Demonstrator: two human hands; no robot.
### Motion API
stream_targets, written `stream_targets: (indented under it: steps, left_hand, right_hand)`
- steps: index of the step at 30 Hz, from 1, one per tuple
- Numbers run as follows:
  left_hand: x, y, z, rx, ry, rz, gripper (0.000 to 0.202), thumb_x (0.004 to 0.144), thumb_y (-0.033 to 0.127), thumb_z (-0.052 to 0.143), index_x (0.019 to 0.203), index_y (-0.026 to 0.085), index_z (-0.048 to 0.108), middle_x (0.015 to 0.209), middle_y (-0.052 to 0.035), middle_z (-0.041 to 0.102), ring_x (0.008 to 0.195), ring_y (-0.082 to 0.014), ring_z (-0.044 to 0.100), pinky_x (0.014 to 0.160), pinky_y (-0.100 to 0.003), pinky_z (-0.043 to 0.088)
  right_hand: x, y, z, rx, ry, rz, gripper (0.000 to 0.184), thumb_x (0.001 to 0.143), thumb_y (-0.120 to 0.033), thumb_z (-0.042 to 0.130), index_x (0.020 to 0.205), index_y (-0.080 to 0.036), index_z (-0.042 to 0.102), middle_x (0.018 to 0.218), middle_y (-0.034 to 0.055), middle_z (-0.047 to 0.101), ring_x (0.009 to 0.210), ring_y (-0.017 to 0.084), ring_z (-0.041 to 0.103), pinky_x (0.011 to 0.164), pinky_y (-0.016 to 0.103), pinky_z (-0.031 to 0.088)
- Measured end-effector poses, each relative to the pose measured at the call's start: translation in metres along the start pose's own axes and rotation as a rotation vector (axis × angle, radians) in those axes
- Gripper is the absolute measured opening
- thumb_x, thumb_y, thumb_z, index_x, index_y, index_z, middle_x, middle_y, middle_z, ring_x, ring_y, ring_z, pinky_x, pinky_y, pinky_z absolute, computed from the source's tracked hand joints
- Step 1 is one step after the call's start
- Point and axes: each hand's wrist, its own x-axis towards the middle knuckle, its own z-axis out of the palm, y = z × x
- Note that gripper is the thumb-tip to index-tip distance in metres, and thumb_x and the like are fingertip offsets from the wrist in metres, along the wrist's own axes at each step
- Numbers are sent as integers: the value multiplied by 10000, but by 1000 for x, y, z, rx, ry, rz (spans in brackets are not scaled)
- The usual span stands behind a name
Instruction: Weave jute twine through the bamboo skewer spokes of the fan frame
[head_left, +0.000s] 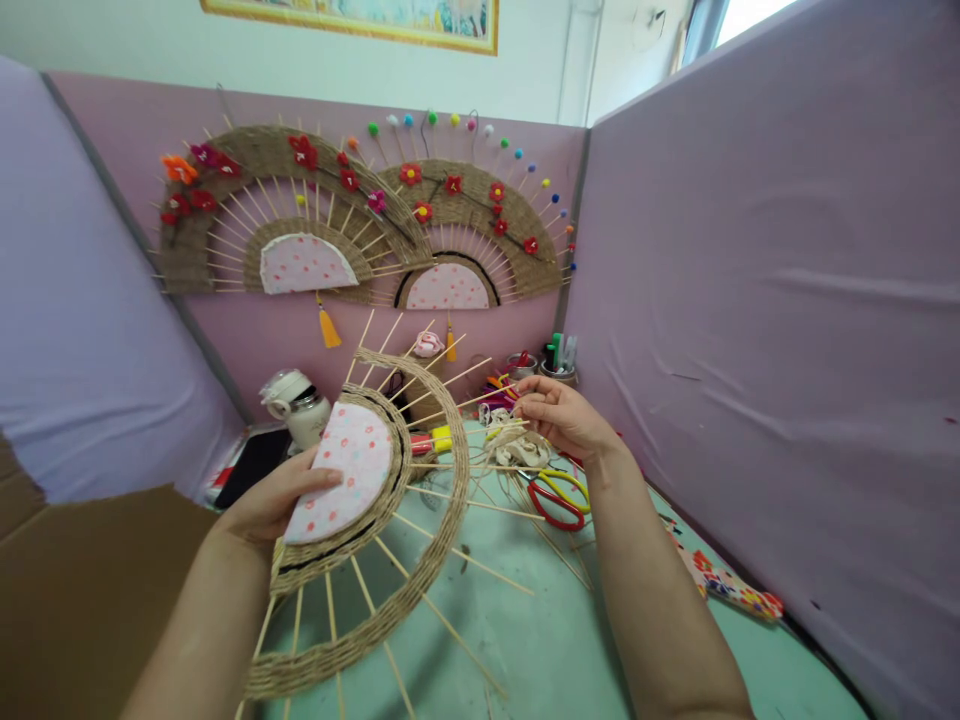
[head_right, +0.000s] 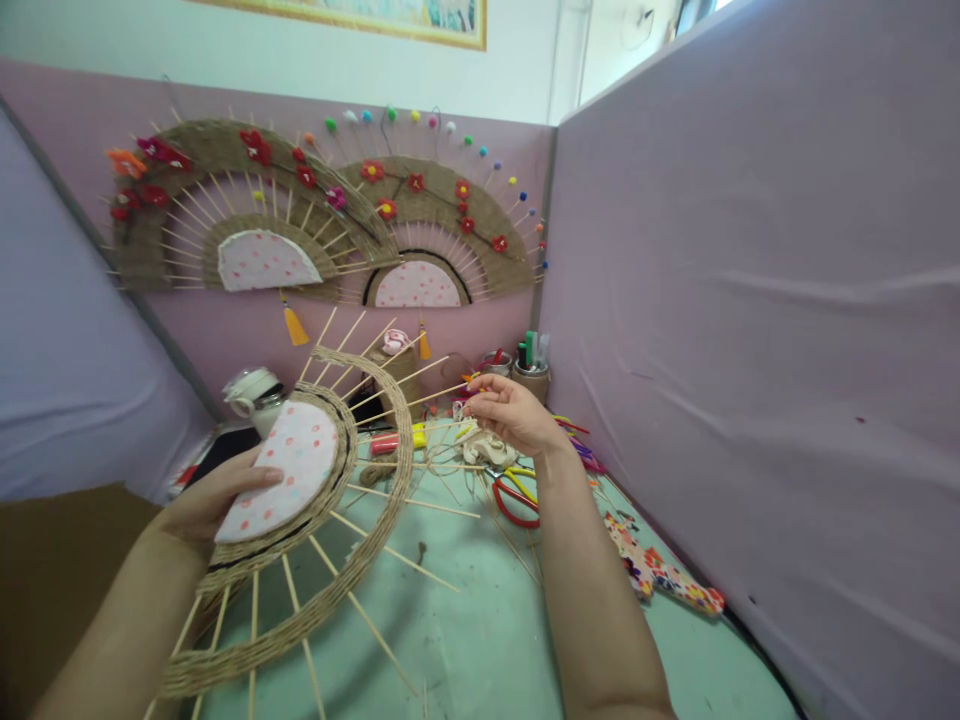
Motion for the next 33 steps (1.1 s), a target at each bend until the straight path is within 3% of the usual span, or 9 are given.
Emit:
stream_targets:
  steps: [13,19,25,30,33]
  left_hand:
    - [-18,14,-4,14,46,6,531,563,185,779,1071,174,626,819,-47,729,614,-217,660,560,-264,526]
    - [-18,13,-2,15,-6,8,572,576,190,779,1124,183,614,864,-64,732,616,-210,667,544,-254,526]
    - [-18,15,9,5,-22,31,509,572,173,756,1067,168,636,768,-68,728,558,-175,655,494,-212,511]
    - [-18,14,11,-47,-44,23,508,559,155,750,1053,136,631,772,-82,733,568,-194,662,503,-226,527]
    - [-15,11,9,-54,-86,10,481,567,160,750,1035,134,643,779,-95,734,566,-206,666,506,-243,537]
  right_hand:
    - [10,7,11,-374,125,-381,358,669,-268,740,950,-241,520,755,-21,630,716,139,591,704,282,443]
    - [7,2,6,-477,135,-440,304,677,-242,726,924,-241,548,763,-14,589,726,145,556,710,288,441]
    - [-2,-8,5,-504,75,-461,160,755,-238,637,906,-205,597,880,21,609,836,151,570,799,306,455]
    - [-5,-11,5,-517,160,-517,200,712,-254,700,880,-198,607,824,0,600,773,133,568,752,284,464]
    - [-5,-12,0,-501,164,-478,223,679,-242,729,865,-194,616,793,-13,595,726,117,554,708,263,457]
